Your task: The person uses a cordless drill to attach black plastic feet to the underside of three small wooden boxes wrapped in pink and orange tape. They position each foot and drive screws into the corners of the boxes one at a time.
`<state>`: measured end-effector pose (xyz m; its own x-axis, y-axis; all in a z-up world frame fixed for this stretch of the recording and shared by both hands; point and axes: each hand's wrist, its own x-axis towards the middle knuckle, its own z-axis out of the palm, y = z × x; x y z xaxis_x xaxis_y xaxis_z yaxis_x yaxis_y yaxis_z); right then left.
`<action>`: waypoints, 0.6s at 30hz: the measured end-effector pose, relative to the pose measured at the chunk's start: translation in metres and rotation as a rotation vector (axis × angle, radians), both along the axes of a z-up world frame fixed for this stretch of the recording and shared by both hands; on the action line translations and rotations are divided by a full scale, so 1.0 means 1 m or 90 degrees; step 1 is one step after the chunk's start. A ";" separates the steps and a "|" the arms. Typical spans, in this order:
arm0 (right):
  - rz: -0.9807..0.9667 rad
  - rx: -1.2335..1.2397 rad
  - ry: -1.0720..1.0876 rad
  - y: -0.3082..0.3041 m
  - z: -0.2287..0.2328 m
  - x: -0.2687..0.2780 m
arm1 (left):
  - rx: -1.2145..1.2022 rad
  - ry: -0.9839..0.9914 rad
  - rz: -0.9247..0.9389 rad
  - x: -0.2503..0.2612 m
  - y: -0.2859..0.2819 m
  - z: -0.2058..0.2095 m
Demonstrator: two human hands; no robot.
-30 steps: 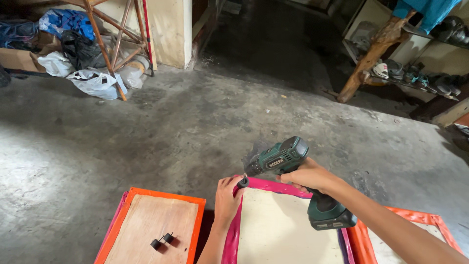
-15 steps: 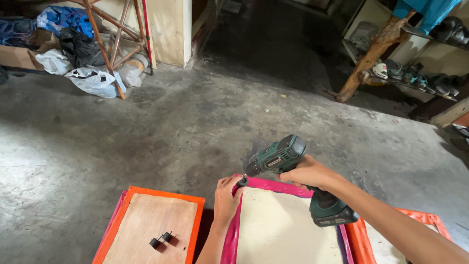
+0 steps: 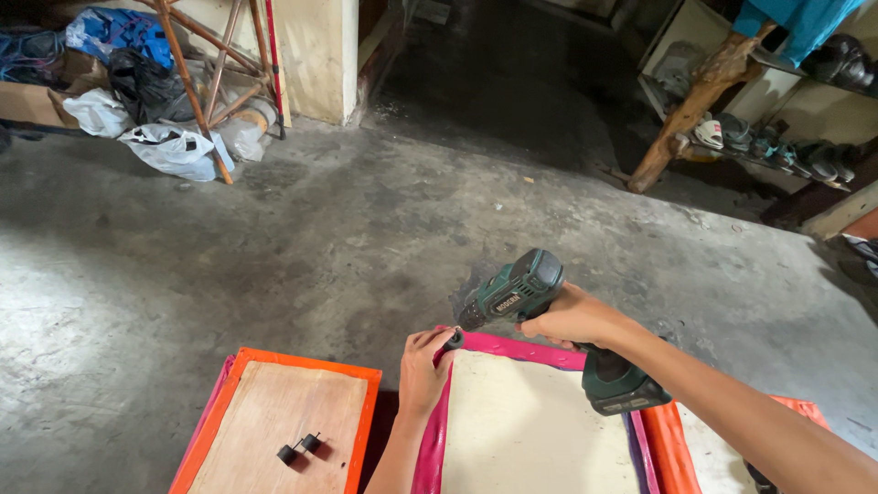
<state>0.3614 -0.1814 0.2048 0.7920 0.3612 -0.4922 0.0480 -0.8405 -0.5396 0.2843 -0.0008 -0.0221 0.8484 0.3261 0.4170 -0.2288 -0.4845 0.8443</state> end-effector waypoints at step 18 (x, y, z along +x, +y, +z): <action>0.127 -0.127 -0.027 0.055 -0.010 0.047 | 0.041 0.004 0.036 0.011 0.004 -0.022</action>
